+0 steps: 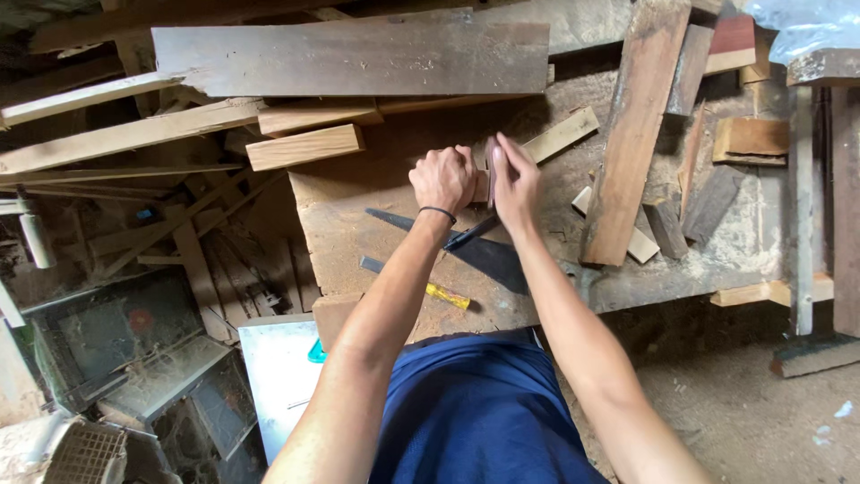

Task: The person saws a small wooden block on a workbench, then sands the cut edges and faces with a sanding block. The person flips the block to sand multiple sides and places it back on the bench.

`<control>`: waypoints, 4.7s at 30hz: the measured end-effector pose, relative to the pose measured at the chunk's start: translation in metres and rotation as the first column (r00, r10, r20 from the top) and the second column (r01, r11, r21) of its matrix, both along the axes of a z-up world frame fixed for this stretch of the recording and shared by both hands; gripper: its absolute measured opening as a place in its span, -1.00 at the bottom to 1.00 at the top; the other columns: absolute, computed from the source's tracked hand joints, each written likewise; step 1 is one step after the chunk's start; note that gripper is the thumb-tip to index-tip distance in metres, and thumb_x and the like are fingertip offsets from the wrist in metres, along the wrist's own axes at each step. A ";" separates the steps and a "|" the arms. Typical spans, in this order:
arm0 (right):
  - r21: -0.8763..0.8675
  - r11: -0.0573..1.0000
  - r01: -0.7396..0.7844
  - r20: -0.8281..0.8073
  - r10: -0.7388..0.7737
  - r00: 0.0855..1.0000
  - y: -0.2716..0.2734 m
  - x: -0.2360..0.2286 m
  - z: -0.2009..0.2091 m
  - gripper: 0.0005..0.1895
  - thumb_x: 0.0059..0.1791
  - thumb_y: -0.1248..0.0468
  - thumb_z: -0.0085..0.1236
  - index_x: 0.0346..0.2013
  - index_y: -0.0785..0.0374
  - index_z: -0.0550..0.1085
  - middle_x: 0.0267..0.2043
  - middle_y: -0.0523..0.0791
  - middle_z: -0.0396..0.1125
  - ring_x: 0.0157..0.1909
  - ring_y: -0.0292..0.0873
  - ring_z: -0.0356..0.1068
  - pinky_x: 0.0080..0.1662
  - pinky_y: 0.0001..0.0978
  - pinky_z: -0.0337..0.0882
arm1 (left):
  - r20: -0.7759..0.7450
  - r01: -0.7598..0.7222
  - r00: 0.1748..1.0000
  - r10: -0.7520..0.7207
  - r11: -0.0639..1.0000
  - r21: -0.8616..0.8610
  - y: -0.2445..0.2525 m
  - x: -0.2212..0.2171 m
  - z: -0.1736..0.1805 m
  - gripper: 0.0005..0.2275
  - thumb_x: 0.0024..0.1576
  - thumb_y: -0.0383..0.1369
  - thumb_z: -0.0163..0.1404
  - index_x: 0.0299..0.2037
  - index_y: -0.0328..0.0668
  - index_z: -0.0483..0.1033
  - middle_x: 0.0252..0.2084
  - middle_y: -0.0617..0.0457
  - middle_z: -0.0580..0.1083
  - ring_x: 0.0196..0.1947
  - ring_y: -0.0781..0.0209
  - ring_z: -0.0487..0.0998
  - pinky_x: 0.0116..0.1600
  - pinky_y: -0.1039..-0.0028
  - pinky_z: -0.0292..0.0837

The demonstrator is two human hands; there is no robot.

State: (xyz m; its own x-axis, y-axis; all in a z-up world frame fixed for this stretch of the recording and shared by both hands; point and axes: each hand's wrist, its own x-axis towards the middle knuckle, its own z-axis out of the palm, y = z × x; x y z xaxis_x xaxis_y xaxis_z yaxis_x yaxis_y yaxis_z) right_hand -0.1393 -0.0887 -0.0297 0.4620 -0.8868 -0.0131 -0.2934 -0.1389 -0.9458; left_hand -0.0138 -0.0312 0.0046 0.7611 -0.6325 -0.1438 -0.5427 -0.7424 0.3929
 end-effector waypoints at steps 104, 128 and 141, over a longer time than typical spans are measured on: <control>-0.079 0.996 -0.034 -0.134 0.024 0.991 0.027 -0.031 0.020 -0.65 0.11 0.14 0.13 0.14 0.20 0.55 0.14 0.09 0.46 0.05 -0.03 0.50 0.06 -0.23 0.51 | 0.022 0.169 0.985 -0.169 0.985 -0.029 -0.004 0.008 -0.007 -0.61 0.20 -0.14 -0.16 -0.46 -0.18 0.67 -0.41 -0.27 0.57 -0.37 -0.28 0.63 -0.22 0.05 0.56; -0.041 0.996 -0.079 0.002 0.079 0.997 0.003 -0.036 0.046 -0.59 0.13 0.11 0.11 0.21 0.26 0.50 0.22 0.09 0.41 0.16 -0.05 0.46 0.14 -0.23 0.49 | -0.043 0.495 0.858 -0.511 0.846 -0.198 0.054 0.033 0.027 -0.30 -0.24 -0.50 0.13 0.23 0.02 0.31 0.00 -0.10 0.48 0.03 -0.15 0.53 -0.02 0.03 0.52; -0.172 0.976 -0.135 -0.186 0.103 0.977 0.045 0.008 0.065 -0.60 0.10 0.09 0.07 0.16 0.19 0.53 0.25 0.03 0.39 0.22 0.07 0.43 0.18 -0.18 0.46 | 0.126 -0.028 0.991 0.042 0.993 -0.113 0.039 0.027 -0.001 -0.58 0.20 -0.14 -0.15 -0.57 -0.24 0.58 -0.51 -0.27 0.54 -0.49 -0.27 0.60 -0.33 0.05 0.52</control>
State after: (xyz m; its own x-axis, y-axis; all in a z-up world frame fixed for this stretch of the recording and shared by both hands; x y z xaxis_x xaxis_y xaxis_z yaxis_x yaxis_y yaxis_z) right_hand -0.1315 -0.0436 0.0356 0.5692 -0.8204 0.0537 -0.4227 -0.3481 -0.8368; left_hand 0.0132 0.0073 0.0034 0.7907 -0.6117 0.0259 -0.5683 -0.7175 0.4029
